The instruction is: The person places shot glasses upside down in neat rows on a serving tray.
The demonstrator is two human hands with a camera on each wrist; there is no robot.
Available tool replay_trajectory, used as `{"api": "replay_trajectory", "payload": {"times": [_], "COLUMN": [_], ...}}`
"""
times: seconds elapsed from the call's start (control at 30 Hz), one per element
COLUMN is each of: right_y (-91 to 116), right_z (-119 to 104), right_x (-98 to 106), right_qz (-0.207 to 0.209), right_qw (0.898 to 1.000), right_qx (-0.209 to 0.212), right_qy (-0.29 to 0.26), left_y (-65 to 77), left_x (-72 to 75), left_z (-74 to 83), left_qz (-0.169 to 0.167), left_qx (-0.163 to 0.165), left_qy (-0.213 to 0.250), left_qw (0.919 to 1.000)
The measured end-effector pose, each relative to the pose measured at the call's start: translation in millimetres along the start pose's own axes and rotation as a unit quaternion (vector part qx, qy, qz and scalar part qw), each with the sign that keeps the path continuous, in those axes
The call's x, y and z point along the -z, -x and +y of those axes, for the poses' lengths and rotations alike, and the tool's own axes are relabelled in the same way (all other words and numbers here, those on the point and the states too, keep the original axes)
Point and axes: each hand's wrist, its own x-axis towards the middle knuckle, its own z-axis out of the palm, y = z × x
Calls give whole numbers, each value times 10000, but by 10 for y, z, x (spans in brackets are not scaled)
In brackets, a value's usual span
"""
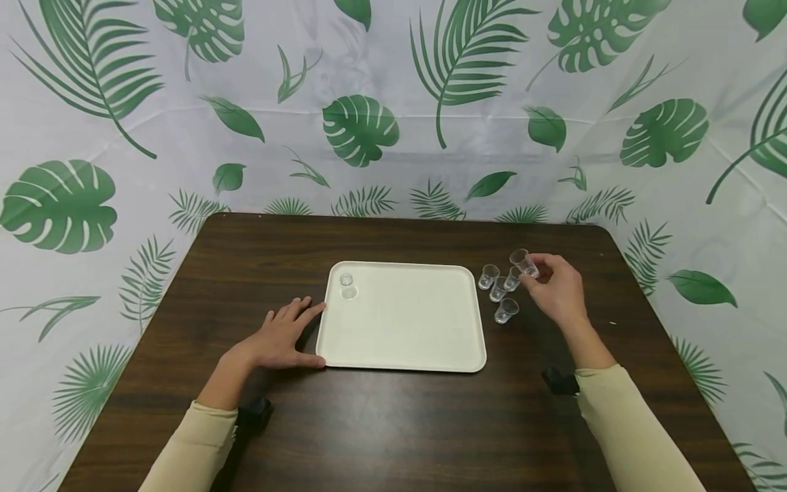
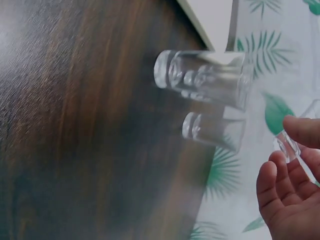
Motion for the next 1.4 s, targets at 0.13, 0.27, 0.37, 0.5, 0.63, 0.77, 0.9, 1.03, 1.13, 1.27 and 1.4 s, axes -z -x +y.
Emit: {"api": "replay_trajectory", "payload": {"times": [0.13, 0.27, 0.37, 0.5, 0.63, 0.77, 0.9, 1.03, 1.13, 1.27, 1.4], "right_y": [-4, -6, -1, 13, 41, 91, 135, 151, 151, 146, 143], "right_z": [-96, -193, -273, -396, -523, -631, -721, -802, -867, -930, -962], "right_x": [-44, -104, -155, -243, -356, -481, -631, -780, -863, -955, -1027], "right_qz": [-73, -234, -393, -654, -1008, -1381, -1610, -1693, -1699, -1655, -1563], "right_qw": [9997, 9989, 9981, 9963, 9913, 9838, 9784, 9742, 9715, 9687, 9673], "right_qx": [231, 394, 454, 554, 824, 1079, 1174, 1344, 1498, 1683, 1844], "right_qy": [-33, -81, -121, -59, 173, 389, 554, 649, 707, 771, 761], "left_y": [-2, 0, -2, -1, 8, 8, 2, 7, 7, 10, 9], "left_x": [6, 11, 13, 16, 18, 13, 14, 15, 13, 8, 4], "left_z": [9, 15, 13, 15, 13, 5, 1, 9, 13, 11, 9], "left_qz": [-5, -69, -69, -18, 24, 38, 36, 35, 43, 51, 31], "left_qx": [13, 47, 41, 42, 53, 48, 35, 25, 14, 14, 34], "left_qy": [2, -8, -12, -13, -22, -36, -60, -53, -45, -40, -42], "left_qw": [10000, 10000, 10000, 10000, 10000, 10000, 10000, 10000, 10000, 10000, 10000]}}
